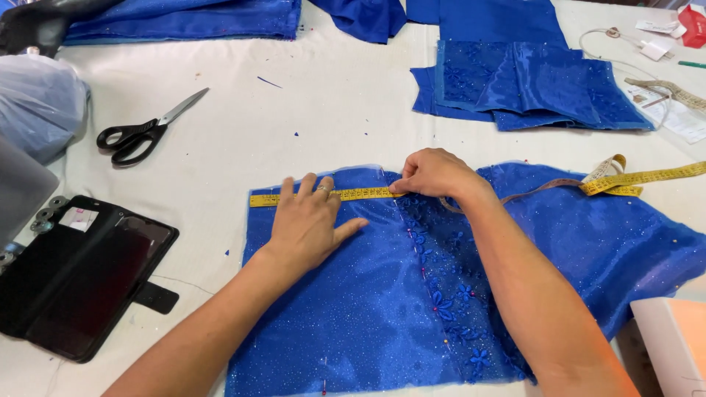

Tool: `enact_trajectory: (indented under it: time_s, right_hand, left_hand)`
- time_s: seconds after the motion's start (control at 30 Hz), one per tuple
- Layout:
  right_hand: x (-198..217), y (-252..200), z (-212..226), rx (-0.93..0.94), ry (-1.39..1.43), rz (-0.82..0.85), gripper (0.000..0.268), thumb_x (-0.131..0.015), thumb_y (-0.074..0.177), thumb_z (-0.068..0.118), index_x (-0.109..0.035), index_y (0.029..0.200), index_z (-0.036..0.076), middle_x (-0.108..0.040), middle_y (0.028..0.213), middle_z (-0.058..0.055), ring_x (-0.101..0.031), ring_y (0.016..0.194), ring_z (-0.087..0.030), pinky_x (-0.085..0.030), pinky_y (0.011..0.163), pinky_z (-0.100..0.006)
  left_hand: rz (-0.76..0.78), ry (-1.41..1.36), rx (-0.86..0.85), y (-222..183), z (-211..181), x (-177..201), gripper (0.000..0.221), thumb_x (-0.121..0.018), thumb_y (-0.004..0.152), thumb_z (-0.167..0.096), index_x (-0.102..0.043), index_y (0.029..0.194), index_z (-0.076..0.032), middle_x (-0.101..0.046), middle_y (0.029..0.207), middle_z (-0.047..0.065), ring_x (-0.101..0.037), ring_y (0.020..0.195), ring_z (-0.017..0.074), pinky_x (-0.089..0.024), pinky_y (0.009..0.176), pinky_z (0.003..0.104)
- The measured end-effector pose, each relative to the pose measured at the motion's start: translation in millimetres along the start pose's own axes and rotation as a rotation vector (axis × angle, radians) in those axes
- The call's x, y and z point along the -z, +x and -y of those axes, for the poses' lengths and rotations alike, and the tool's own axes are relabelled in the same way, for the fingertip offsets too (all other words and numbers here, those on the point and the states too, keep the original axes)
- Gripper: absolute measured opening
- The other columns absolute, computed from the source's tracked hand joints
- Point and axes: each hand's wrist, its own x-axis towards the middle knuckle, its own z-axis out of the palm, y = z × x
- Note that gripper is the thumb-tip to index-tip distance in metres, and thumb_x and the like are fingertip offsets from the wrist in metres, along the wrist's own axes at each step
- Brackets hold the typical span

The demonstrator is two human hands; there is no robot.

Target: Measuring and marking a blue fabric garment piece using a measuring tape and chalk on a work table.

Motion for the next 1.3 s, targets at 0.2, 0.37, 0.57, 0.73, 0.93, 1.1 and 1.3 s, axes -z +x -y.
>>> enact_trajectory:
  time_s: [0.2,0.37,0.57,0.73,0.93,1.1,1.3]
  right_hand:
    - [3,-5,5,-0.005,0.006,0.018,0.037,-0.078,0.071,0.049,-0.078,0.089,0.017,-0.076,0.092,-0.008,-0.070,0.103,-0.029,-0.053,0.089,-0.042]
    - [5,-7,6,-0.002,0.007,0.011,0.036,-0.078,0.072,0.048,-0.078,0.089,0.017,-0.076,0.090,-0.007,-0.070,0.102,-0.028,-0.053,0.088,-0.042]
    - [6,-8,4,0.011,0.039,0.010,0.037,-0.078,0.071,0.048,-0.077,0.088,0.016,-0.076,0.087,-0.008,-0.071,0.097,-0.028,-0.054,0.085,-0.041]
    - [5,8,-17,0.041,0.126,-0.021,0.035,-0.078,0.076,0.043,-0.076,0.088,0.011,-0.074,0.081,-0.010,-0.070,0.091,-0.028,-0.054,0.081,-0.041]
    - [15,-2,-17,0.131,0.365,-0.078,0.024,-0.072,0.080,0.019,-0.073,0.099,0.004,-0.063,0.077,-0.006,-0.066,0.069,-0.020,-0.055,0.062,-0.033]
    - [2,-1,-7,0.274,0.469,-0.013,0.028,-0.060,0.088,0.001,-0.069,0.115,0.001,-0.073,0.102,-0.017,-0.075,0.083,-0.023,-0.060,0.074,-0.035]
    - [-13,-13,22,0.248,0.492,-0.090,0.026,-0.072,0.083,0.003,-0.071,0.108,-0.001,-0.074,0.089,-0.018,-0.073,0.061,-0.019,-0.061,0.059,-0.029]
  left_hand:
    - [-0.498,0.126,-0.132,50,4,-70,0.045,-0.051,0.098,-0.040,-0.071,0.075,-0.007,-0.061,0.081,0.007,-0.062,0.075,0.0233,-0.053,0.055,0.032]
    - [-0.479,0.156,-0.087,72,-1,-83,0.051,-0.051,0.098,-0.046,-0.071,0.073,-0.007,-0.061,0.071,0.009,-0.065,0.064,0.0255,-0.053,0.048,0.036]
    - [-0.513,0.110,-0.072,65,-11,-59,0.040,-0.062,0.089,-0.045,-0.071,0.081,-0.007,-0.061,0.077,0.008,-0.066,0.071,0.0247,-0.055,0.052,0.035]
    - [-0.610,0.036,-0.235,74,-11,-77,0.014,-0.061,0.090,-0.023,-0.070,0.089,-0.013,-0.063,0.083,0.004,-0.064,0.080,0.0228,-0.055,0.058,0.032]
    - [-0.645,0.029,-0.284,70,-14,-78,0.017,-0.056,0.091,-0.017,-0.070,0.082,-0.016,-0.063,0.080,0.002,-0.060,0.079,0.0204,-0.049,0.059,0.029]
    - [-0.574,-0.007,-0.243,49,-24,-63,0.020,-0.055,0.094,-0.014,-0.075,0.094,-0.010,-0.065,0.089,0.005,-0.057,0.084,0.0215,-0.046,0.064,0.031]
    - [-0.380,-0.042,-0.262,37,-23,-55,0.032,-0.044,0.099,-0.012,-0.070,0.117,-0.012,-0.065,0.104,0.009,-0.054,0.094,0.0252,-0.043,0.074,0.036]
